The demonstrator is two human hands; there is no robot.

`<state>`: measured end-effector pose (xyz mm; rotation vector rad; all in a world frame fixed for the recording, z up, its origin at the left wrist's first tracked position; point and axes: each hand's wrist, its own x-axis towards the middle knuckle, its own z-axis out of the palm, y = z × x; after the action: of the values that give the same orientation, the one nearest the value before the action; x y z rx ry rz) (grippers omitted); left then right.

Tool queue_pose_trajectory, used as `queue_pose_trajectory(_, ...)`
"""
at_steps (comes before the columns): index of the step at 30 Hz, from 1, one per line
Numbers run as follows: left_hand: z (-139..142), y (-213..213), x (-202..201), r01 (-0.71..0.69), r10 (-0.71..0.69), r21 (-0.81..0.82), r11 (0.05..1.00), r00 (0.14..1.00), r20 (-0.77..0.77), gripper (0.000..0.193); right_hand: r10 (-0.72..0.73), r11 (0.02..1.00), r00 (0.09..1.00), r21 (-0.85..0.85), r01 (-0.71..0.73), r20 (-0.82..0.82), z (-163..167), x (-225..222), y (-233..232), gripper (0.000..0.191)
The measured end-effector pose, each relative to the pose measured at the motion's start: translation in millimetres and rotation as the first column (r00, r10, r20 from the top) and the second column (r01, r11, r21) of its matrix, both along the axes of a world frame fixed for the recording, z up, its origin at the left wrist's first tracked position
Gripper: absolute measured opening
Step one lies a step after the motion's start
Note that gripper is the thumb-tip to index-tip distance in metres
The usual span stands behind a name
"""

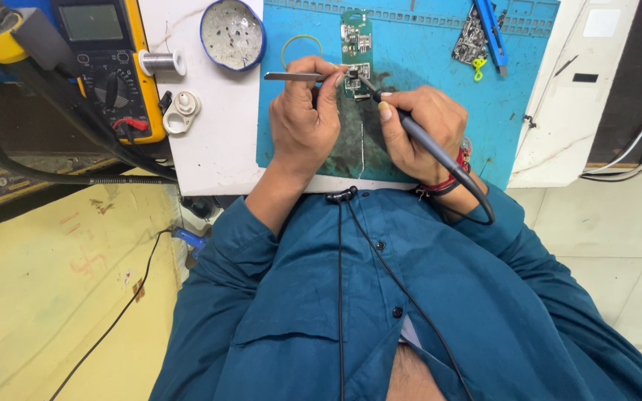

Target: The person opens the back cover of a smartphone, removes the internal circuit board, and places it on the work mat. They then use a soldering iron to solder components on the board while steadying it with a metal tool, and finally press on a component with their fingers.

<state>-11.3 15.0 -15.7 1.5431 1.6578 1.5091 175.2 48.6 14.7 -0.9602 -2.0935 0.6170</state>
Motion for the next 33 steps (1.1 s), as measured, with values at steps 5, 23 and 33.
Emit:
queue_pose_trajectory(5,0.9,-0.2,-0.3,0.009,-0.009,-0.008,1.000,1.000,-0.005,0.016,-0.012,1.000,1.000,-0.001,0.012,0.002,0.9,0.0,0.2,0.007)
queue_pose_trajectory(23,1.1,-0.7,-0.2,0.021,-0.021,-0.023,1.000,1.000,0.010,0.015,-0.003,1.000,1.000,0.009,0.003,-0.003,2.0,-0.9,0.5,0.007)
queue_pose_trajectory(33,1.4,-1.2,0.1,0.015,-0.015,-0.014,1.000,1.000,0.004,0.015,-0.001,1.000,1.000,0.010,0.001,0.001,2.1,-1.1,0.2,0.007)
